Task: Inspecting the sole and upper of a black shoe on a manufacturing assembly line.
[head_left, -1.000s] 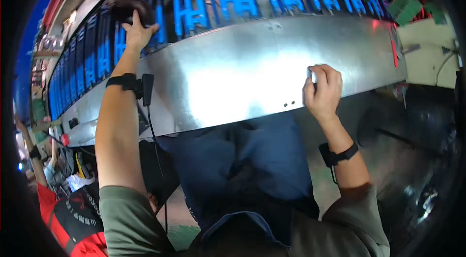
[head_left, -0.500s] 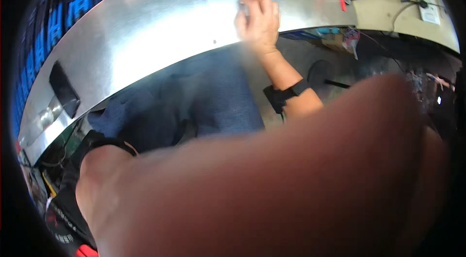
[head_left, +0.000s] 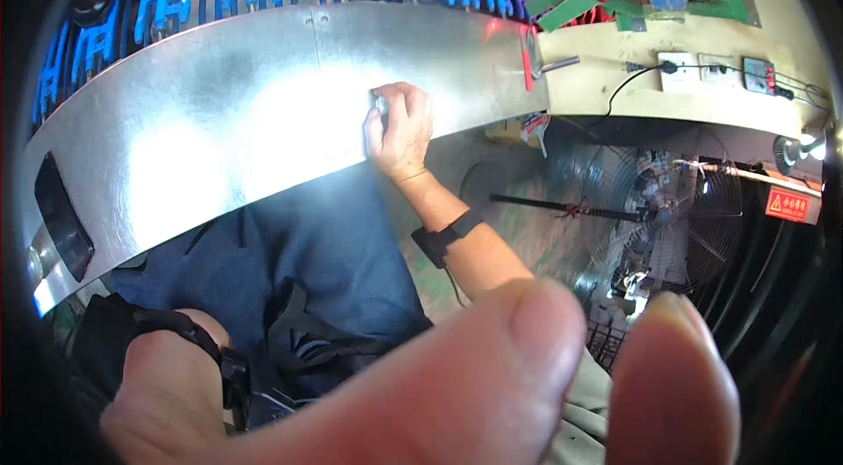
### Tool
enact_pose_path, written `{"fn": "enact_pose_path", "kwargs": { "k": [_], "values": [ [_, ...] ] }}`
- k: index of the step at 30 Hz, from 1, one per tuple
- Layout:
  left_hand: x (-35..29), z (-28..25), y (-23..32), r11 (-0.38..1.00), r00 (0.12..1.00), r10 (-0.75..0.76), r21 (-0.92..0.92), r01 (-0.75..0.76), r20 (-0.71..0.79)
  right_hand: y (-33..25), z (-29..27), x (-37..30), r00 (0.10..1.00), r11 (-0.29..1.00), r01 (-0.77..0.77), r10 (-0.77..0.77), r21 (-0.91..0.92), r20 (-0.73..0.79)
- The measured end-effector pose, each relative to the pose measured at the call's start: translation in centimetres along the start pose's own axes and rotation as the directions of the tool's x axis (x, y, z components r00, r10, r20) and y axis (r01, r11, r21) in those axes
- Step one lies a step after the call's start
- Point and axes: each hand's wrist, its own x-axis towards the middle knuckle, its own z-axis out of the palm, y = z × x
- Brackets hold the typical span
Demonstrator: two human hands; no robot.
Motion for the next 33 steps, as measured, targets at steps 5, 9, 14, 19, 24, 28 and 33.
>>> {"fn": "enact_pose_path", "kwargs": {
  "k": [5,9,14,19,24,28,33],
  "values": [
    [-0.2,-2.0,0.2,1.0,0.997,0.029,-0.002,-0.03,-0.076,-0.3,0.1,0.1,1.0,1.0,0.0,0.0,0.002,0.01],
    [0.0,-3.2,0.4,0.999,0.992,0.04,0.003,-0.04,-0.122,-0.5,-0.2,0.0,1.0,1.0,-0.007,0.007,0.008,-0.012],
    [0.1,-4.5,0.6,0.998,0.983,0.063,0.004,-0.063,-0.175,-0.6,-0.3,0.2,1.0,1.0,-0.014,0.014,-0.004,-0.027],
    [-1.0,-5.2,0.9,0.997,0.966,0.077,-0.002,-0.08,-0.247,-0.3,-0.1,0.0,1.0,1.0,-0.013,0.012,0.014,0.02],
    [-2.3,-5.7,1.0,0.996,0.941,0.078,-0.008,-0.085,-0.33,0.0,0.0,0.1,0.998,1.0,0.026,-0.026,-0.007,0.052],
    [-2.8,-6.0,1.4,0.996,0.929,0.078,-0.002,-0.085,-0.363,-0.3,-0.1,0.2,0.996,0.999,0.037,-0.035,-0.024,0.081],
    [-2.8,-7.0,1.3,0.996,0.922,0.083,0.009,-0.086,-0.377,-0.5,-0.2,0.3,0.998,1.0,0.024,-0.024,0.0,0.057]
  ]
}}
